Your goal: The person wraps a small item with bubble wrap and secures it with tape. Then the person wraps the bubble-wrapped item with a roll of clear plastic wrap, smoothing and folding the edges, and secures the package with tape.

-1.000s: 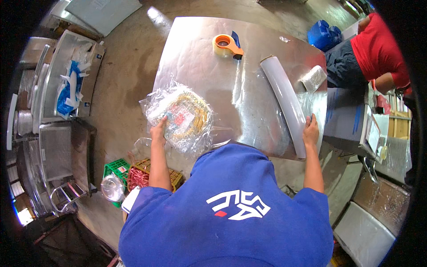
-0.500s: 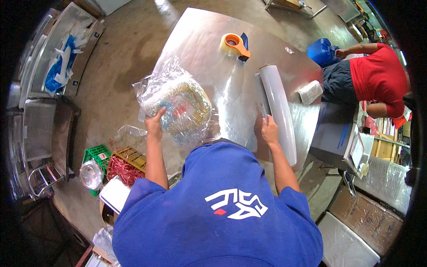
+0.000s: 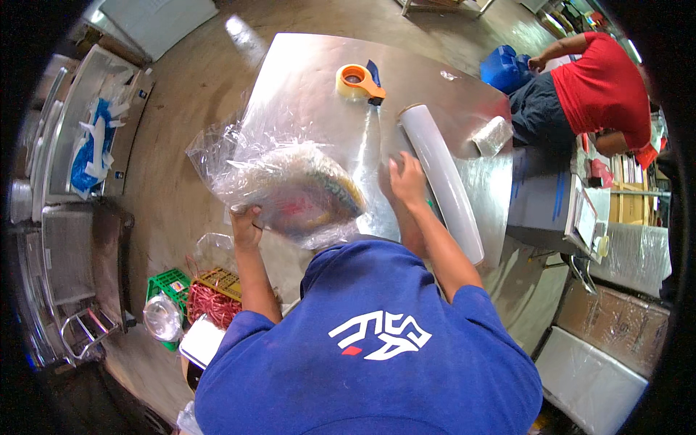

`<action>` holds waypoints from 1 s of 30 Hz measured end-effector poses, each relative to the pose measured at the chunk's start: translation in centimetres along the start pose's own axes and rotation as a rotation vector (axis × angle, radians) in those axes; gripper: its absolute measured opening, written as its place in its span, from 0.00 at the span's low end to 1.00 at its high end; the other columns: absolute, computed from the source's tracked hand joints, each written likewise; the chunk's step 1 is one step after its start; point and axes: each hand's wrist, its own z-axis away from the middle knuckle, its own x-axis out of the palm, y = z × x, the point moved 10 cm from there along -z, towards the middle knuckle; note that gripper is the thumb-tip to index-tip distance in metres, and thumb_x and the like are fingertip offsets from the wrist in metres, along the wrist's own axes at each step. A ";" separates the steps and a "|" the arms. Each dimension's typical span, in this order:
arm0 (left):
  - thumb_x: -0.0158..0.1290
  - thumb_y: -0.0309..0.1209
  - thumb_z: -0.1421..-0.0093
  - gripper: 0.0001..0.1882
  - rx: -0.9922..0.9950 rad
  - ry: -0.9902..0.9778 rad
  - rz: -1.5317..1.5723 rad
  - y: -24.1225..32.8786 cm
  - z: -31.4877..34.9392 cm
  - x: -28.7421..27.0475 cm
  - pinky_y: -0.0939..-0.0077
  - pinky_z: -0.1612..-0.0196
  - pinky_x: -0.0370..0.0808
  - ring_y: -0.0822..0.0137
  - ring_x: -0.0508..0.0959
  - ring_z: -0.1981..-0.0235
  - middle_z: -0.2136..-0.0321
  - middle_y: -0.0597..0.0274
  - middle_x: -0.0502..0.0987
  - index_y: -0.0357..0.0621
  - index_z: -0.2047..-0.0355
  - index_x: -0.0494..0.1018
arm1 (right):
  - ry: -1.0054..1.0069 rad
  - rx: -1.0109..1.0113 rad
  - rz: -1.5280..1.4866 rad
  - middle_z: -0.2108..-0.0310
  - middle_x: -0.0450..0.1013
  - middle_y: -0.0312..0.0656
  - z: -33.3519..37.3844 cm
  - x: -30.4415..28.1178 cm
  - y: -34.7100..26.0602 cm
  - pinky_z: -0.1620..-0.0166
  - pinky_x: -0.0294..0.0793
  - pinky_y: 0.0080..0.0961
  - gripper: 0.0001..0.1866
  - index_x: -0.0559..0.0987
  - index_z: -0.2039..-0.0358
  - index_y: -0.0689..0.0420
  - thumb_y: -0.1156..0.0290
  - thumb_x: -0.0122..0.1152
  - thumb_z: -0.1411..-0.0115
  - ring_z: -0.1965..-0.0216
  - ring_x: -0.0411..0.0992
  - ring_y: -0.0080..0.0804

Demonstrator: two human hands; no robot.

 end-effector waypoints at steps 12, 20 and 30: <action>0.68 0.20 0.49 0.27 -0.062 -0.070 -0.282 -1.5 -3.1 9.7 0.67 0.49 0.76 0.62 0.80 0.54 0.54 0.57 0.80 0.34 0.48 0.74 | -0.600 -0.238 -0.938 0.36 0.67 0.53 -1.5 -1.6 -19.9 0.31 0.57 0.32 0.37 0.69 0.36 0.64 0.42 0.37 0.26 0.35 0.64 0.43; 0.69 0.24 0.47 0.27 -0.081 0.129 -0.306 -3.8 -3.0 10.9 0.66 0.49 0.75 0.62 0.79 0.55 0.54 0.57 0.80 0.34 0.47 0.74 | 0.140 -0.402 0.033 0.39 0.68 0.60 1.3 -5.9 -18.8 0.35 0.64 0.45 0.40 0.63 0.33 0.66 0.42 0.47 0.30 0.37 0.66 0.56; 0.65 0.30 0.41 0.29 -0.176 0.009 -0.012 -2.0 -3.2 10.7 0.59 0.44 0.75 0.57 0.78 0.48 0.48 0.56 0.77 0.38 0.41 0.69 | 0.121 0.012 -0.886 0.52 0.77 0.44 -6.0 -13.3 -6.3 0.49 0.76 0.33 0.23 0.77 0.47 0.58 0.51 0.45 0.26 0.50 0.76 0.37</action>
